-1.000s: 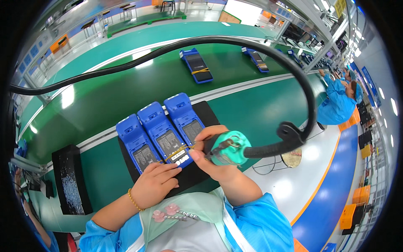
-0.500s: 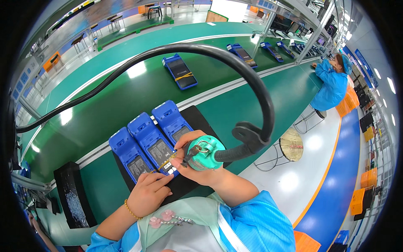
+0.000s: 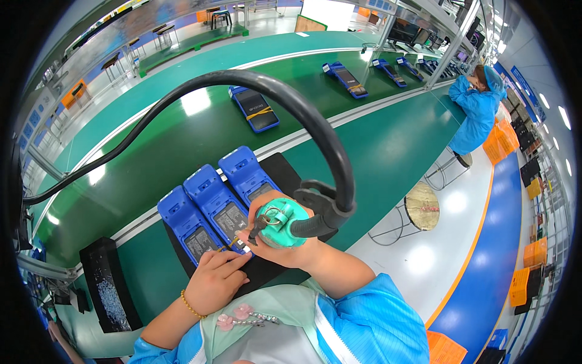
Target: The person assembles electronic components into blue plastic housings by driving screws with an electric screwdriver.
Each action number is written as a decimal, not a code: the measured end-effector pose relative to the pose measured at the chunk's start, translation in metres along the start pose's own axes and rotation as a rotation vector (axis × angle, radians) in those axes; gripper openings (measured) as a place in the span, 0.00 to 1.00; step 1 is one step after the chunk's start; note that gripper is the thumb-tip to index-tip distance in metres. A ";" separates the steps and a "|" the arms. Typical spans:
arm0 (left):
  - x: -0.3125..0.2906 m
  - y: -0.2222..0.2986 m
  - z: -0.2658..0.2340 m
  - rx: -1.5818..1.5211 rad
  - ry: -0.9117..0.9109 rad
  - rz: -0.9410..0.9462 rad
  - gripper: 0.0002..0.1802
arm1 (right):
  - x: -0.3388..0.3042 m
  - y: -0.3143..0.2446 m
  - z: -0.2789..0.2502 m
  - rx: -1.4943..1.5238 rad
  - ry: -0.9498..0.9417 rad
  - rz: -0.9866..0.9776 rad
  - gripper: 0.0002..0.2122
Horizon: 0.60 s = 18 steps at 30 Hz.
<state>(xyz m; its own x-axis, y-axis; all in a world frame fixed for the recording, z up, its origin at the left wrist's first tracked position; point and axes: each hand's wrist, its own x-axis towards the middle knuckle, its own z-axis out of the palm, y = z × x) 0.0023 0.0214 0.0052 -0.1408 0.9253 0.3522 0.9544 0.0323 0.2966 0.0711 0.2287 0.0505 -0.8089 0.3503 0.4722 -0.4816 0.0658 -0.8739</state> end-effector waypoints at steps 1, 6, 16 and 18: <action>0.000 0.000 0.000 0.002 0.000 0.000 0.09 | 0.000 -0.001 0.000 -0.039 -0.005 -0.017 0.12; 0.000 0.000 0.000 0.002 -0.003 -0.002 0.09 | 0.000 -0.004 0.001 -0.084 -0.008 -0.021 0.12; -0.002 0.000 0.000 -0.004 -0.007 0.001 0.09 | 0.000 -0.001 0.001 -0.045 0.016 -0.034 0.10; -0.002 -0.001 0.000 -0.003 -0.007 0.001 0.09 | 0.000 -0.001 0.001 -0.069 0.010 -0.062 0.10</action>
<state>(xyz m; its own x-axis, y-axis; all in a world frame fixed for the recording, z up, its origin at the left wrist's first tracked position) 0.0021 0.0192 0.0042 -0.1377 0.9278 0.3467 0.9538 0.0299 0.2989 0.0712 0.2277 0.0519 -0.7748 0.3533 0.5243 -0.5055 0.1520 -0.8493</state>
